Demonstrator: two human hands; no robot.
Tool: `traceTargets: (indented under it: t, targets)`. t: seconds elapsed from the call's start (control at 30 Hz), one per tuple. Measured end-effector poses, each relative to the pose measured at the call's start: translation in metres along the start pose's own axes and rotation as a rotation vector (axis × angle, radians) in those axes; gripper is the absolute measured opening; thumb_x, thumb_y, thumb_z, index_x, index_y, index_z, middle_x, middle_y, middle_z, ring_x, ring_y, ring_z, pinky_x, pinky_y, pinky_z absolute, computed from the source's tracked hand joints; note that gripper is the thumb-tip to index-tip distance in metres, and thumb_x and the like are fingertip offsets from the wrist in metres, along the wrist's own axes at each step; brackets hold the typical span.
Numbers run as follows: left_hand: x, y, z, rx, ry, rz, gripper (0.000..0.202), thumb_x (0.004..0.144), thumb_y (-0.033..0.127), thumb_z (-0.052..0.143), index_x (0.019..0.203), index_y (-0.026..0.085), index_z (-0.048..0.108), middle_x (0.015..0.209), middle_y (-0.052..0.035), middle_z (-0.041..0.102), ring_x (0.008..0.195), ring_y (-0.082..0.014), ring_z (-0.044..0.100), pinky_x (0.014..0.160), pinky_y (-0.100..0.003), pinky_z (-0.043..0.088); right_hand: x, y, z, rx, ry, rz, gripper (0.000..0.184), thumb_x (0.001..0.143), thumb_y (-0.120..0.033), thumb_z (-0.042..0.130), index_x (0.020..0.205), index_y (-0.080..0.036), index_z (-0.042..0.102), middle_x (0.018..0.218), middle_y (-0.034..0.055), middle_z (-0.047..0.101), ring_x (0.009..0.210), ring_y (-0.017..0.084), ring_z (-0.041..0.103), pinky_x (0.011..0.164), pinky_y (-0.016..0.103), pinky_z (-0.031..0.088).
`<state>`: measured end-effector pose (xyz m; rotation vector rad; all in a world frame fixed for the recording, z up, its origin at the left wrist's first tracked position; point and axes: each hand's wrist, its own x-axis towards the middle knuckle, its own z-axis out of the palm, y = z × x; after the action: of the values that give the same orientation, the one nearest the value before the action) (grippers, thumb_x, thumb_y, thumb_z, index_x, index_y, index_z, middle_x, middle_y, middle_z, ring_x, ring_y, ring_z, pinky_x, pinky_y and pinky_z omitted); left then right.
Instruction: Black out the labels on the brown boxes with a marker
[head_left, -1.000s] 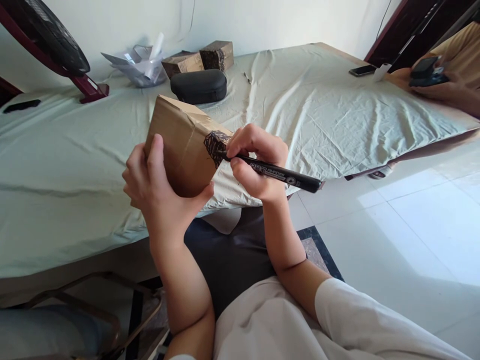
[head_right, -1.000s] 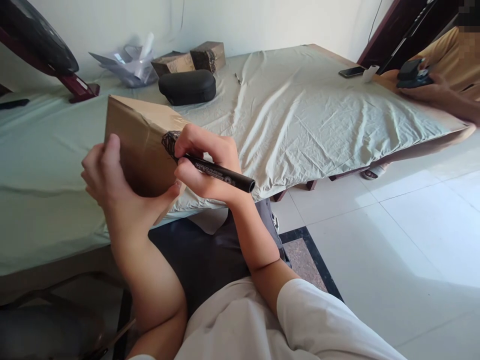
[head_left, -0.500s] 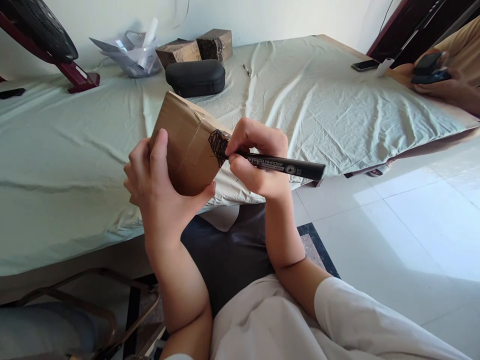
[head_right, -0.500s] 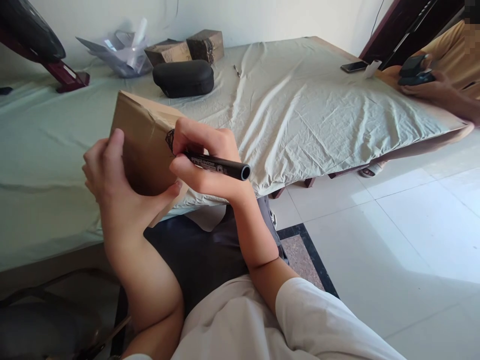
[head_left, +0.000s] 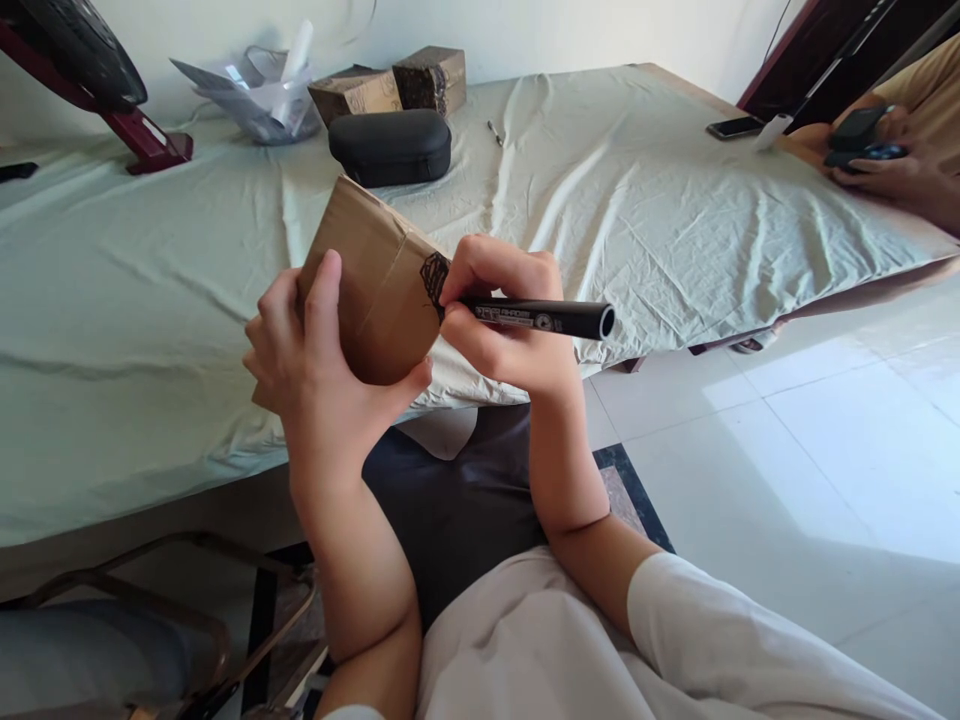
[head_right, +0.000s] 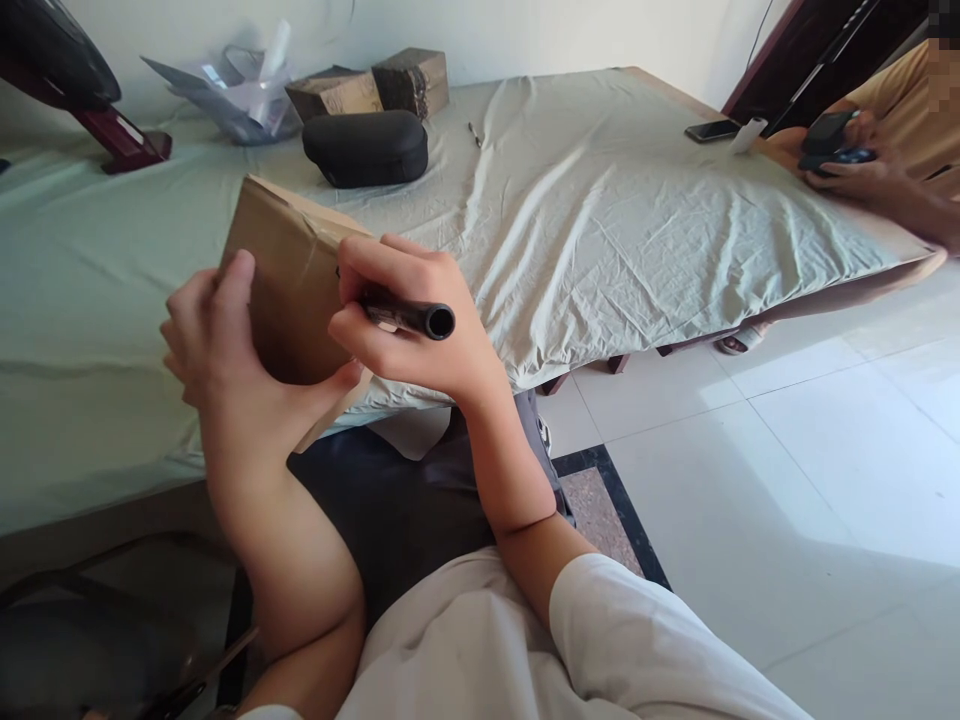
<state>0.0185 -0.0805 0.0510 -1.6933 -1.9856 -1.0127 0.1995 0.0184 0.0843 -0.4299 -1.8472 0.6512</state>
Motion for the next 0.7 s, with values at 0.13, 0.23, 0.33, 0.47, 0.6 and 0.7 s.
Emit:
traceTargets:
  t: [0.13,0.23,0.33,0.47,0.6,0.7]
  targets:
    - [0.0000,-0.0021,-0.0001,0.011,-0.001,0.011,0.135,0.054,0.039,0.103,0.174,0.034,0.039,0.169,-0.0187,0.049,0.149,-0.0565,0.052,0.116,-0.077,0.043,0.0000,0.0014,0.0037,0.056,0.027,-0.079,0.012,0.082,-0.015,0.056,0.078,-0.025,0.052,0.073,-0.0035,0.057,0.070,0.014,0.058,0.072,0.031,0.052]
    - [0.0001,-0.0037,0.0014,-0.015,0.012,0.014,0.138,0.051,0.038,0.102,0.174,0.036,0.040,0.168,-0.0174,0.050,0.148,-0.0574,0.052,0.118,-0.079,0.039,0.0001,0.0004,0.0038,0.072,0.032,-0.064,0.013,0.086,-0.015,0.057,0.080,-0.026,0.053,0.074,-0.0038,0.057,0.068,0.014,0.056,0.071,0.031,0.052]
    - [0.0002,-0.0034,0.0031,-0.048,0.025,0.023,0.137,0.049,0.035,0.102,0.173,0.035,0.043,0.167,-0.0185,0.051,0.148,-0.0592,0.051,0.119,-0.081,0.037,-0.0002,-0.0004,0.0033,0.092,0.041,-0.047,0.015,0.088,-0.015,0.058,0.081,-0.027,0.052,0.073,-0.0037,0.056,0.063,0.015,0.051,0.066,0.032,0.049]
    - [0.0000,-0.0026,0.0035,-0.084,0.014,0.037,0.137,0.050,0.033,0.102,0.173,0.038,0.042,0.168,-0.0160,0.049,0.152,-0.0578,0.049,0.123,-0.080,0.034,-0.0009,0.0006,0.0028,0.079,0.065,0.001,0.014,0.091,-0.017,0.060,0.083,-0.027,0.054,0.074,-0.0034,0.057,0.061,0.015,0.048,0.065,0.033,0.050]
    - [0.0001,-0.0037,0.0006,-0.084,-0.005,0.050,0.139,0.049,0.031,0.103,0.174,0.038,0.041,0.168,-0.0163,0.050,0.153,-0.0568,0.049,0.124,-0.078,0.036,-0.0006,0.0012,0.0016,0.017,0.124,0.017,0.012,0.090,-0.017,0.060,0.085,-0.027,0.055,0.076,-0.0022,0.056,0.066,0.016,0.052,0.069,0.033,0.054]
    - [0.0004,-0.0057,-0.0019,-0.103,-0.017,0.054,0.137,0.050,0.031,0.102,0.173,0.038,0.042,0.168,-0.0152,0.050,0.153,-0.0555,0.050,0.126,-0.076,0.036,-0.0002,0.0007,0.0001,0.031,0.156,0.018,0.012,0.091,-0.018,0.060,0.084,-0.027,0.056,0.077,-0.0010,0.056,0.067,0.017,0.053,0.068,0.033,0.055]
